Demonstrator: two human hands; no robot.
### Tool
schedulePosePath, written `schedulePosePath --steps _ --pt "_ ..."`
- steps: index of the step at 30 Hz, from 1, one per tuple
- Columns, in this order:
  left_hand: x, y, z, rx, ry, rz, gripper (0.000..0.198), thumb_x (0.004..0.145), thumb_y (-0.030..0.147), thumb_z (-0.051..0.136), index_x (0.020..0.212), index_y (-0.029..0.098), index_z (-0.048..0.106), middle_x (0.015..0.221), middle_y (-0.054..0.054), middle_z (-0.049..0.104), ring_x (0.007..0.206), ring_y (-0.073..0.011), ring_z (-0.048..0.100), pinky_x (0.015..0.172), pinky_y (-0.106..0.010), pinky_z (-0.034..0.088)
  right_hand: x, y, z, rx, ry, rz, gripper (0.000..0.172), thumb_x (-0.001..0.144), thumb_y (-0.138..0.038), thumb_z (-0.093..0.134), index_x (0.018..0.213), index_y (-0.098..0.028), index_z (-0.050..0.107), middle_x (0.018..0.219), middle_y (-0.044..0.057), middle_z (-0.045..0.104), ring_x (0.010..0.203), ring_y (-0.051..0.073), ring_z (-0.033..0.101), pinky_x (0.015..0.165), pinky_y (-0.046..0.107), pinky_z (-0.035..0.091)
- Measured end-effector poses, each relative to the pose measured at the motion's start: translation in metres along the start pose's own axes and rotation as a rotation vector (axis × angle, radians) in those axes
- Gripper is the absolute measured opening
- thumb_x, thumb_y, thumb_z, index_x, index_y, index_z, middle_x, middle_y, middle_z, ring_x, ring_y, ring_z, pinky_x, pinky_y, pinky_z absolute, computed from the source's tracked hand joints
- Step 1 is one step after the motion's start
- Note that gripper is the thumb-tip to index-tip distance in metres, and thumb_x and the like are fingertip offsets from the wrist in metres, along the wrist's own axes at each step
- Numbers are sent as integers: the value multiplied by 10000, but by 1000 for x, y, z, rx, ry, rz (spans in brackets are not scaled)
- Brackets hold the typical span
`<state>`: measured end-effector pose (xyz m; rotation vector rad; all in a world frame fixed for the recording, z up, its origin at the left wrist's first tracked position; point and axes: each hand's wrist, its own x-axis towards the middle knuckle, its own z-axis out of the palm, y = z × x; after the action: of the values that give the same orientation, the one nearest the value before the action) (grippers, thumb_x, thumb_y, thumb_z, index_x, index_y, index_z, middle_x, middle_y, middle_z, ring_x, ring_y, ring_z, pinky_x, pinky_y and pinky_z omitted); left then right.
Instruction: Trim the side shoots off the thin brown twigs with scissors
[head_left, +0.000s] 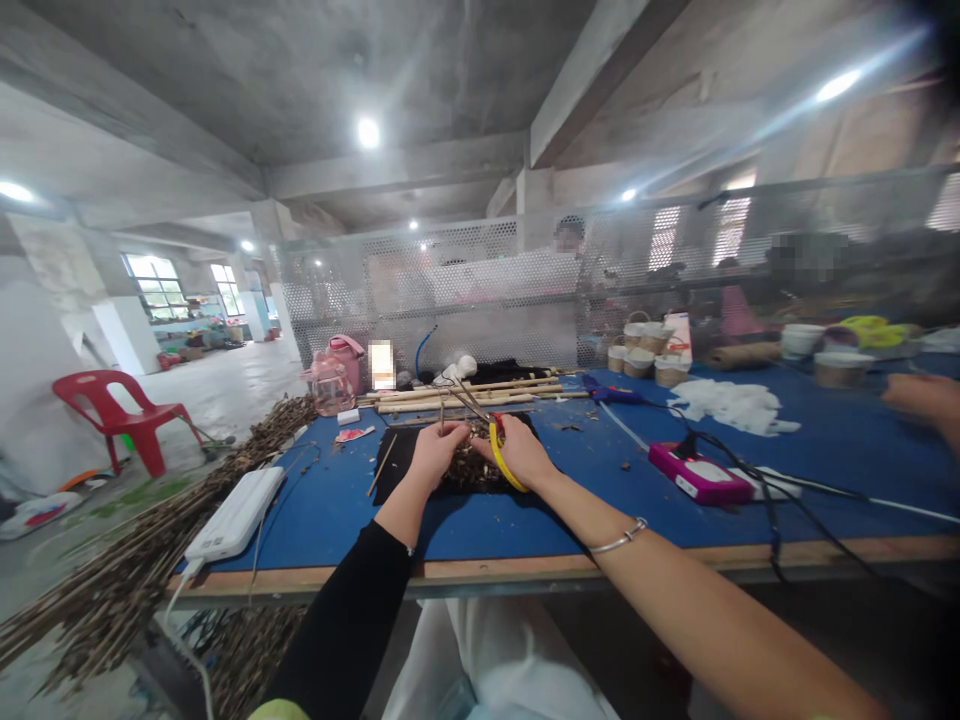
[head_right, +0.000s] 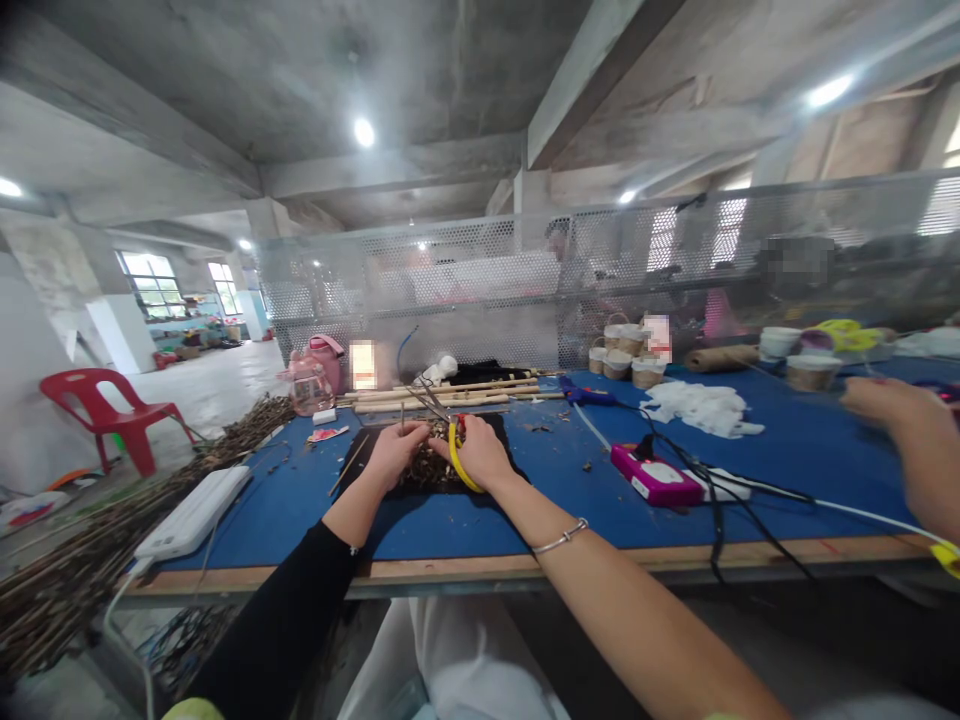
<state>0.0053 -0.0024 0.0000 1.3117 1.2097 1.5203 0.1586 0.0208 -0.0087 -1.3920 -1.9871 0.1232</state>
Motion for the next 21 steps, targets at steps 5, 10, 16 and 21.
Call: schedulePosePath --steps 5,10,16,21 --pt "2 -3 0 -12 -25 36 298 599 368 668 761 117 674 676 -54 655 598 -117 556 612 -229 417 -1 0 0 -23 -14 4 455 684 -535 582 930 -158 515 907 77 559 859 201 531 711 260 373" --pt "3 -6 1 38 -59 43 312 598 362 671 789 115 674 747 -65 673 659 -133 577 677 -245 421 -2 0 0 27 -12 -11 458 694 -542 573 957 -173 511 929 80 580 847 186 550 679 240 368" --pt "3 -6 1 93 -61 42 313 616 383 647 778 117 675 685 -40 660 598 -114 552 644 -238 413 -4 -1 -2 53 -58 45 442 699 -566 555 953 -209 498 893 51 622 784 193 586 616 232 349" --pt "3 -5 0 63 -25 45 264 622 344 639 757 120 676 699 -44 663 609 -114 556 645 -234 414 -3 -1 -1 2 -30 27 471 692 -579 554 950 -188 505 938 78 613 834 195 573 655 238 359"
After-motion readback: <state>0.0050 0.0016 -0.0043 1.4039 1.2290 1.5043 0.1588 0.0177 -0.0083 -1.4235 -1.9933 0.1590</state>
